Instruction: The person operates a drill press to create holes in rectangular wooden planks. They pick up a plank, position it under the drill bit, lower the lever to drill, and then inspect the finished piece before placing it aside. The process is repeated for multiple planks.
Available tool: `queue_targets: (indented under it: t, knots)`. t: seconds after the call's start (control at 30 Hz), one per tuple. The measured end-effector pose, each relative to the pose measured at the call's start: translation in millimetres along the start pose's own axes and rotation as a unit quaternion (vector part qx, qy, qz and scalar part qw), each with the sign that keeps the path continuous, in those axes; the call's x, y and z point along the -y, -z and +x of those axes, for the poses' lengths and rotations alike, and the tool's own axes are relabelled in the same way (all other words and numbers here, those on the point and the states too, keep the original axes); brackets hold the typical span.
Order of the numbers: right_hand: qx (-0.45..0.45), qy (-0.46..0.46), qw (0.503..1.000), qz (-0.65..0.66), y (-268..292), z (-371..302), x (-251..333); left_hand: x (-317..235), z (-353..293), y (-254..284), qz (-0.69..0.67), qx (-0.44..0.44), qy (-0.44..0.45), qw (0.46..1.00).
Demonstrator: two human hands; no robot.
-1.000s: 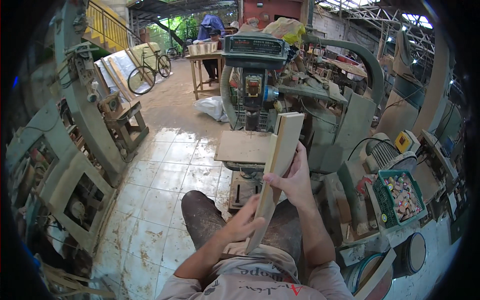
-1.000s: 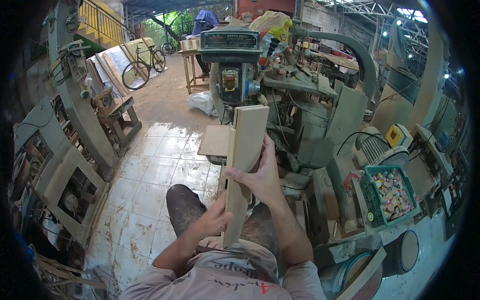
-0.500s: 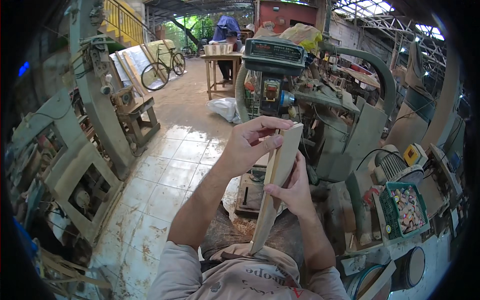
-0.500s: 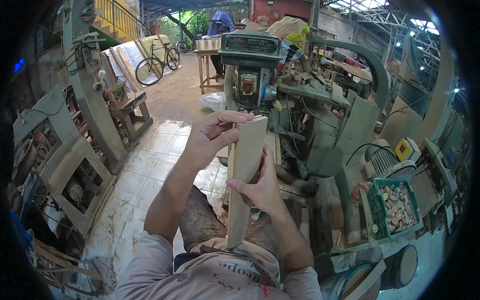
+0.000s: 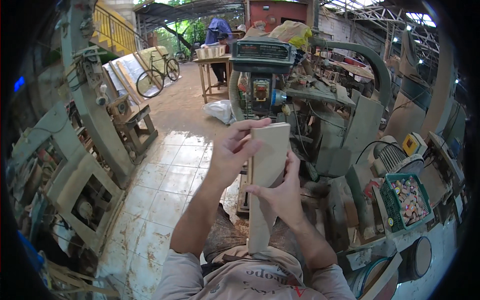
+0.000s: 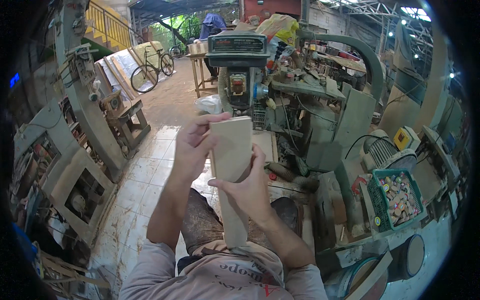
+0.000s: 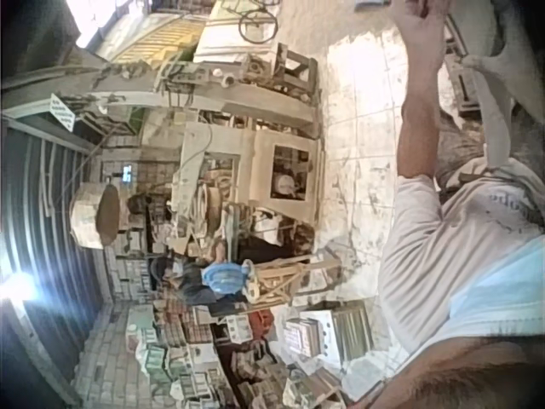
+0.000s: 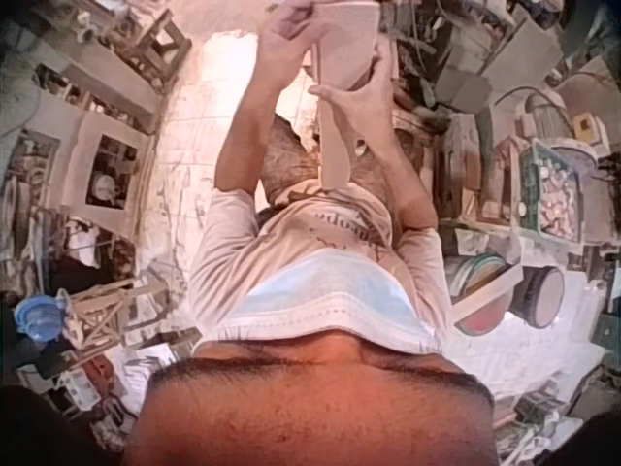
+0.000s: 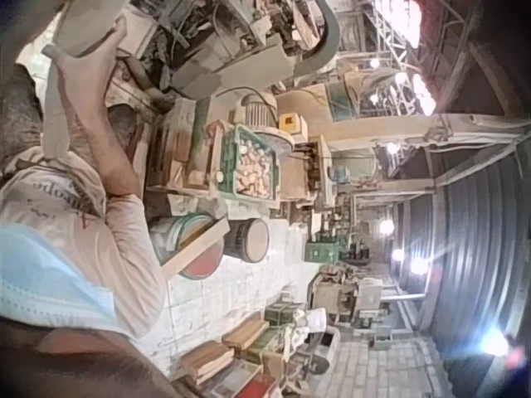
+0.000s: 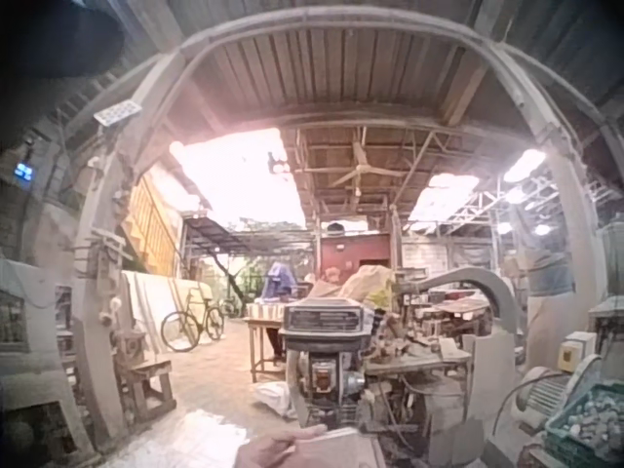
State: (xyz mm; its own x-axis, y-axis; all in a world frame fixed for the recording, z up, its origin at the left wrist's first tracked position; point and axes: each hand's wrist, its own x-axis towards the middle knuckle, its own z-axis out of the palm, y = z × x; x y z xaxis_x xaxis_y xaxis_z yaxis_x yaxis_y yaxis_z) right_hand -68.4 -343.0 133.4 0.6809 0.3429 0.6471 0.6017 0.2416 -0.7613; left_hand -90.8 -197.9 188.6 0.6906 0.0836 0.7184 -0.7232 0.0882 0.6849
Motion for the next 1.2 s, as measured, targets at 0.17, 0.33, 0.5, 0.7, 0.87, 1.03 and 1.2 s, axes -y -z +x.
queue_targets:
  t: [0.17,0.33,0.5,0.7,0.87,1.03,1.2]
  knots:
    - [0.03,-0.04,0.995,0.092,2.8,-0.4,7.3,-14.9,-3.8,14.1,-0.084,-0.039,0.028,0.995]
    - [0.057,-0.081,0.978,0.181,4.4,4.7,11.3,-23.2,-2.6,20.2,-0.073,-0.024,0.03,0.997]
    - [0.091,-0.127,0.956,0.247,7.1,6.4,12.6,-36.7,0.2,11.3,0.102,-0.039,0.038,0.993]
    - [0.087,-0.137,0.953,0.255,8.7,5.9,10.4,-35.9,3.2,15.6,0.054,-0.026,0.063,0.996]
    - [0.065,-0.114,0.959,0.252,6.9,3.9,11.1,-31.7,3.8,12.3,0.062,-0.033,0.05,0.996]
    - [0.05,-0.111,0.954,0.275,11.8,9.6,-6.9,-27.6,3.3,5.4,0.0,-0.039,0.106,0.994]
    - [0.029,-0.152,0.922,0.354,34.1,14.9,-25.3,-15.9,-20.4,10.3,0.03,0.06,0.195,0.979]
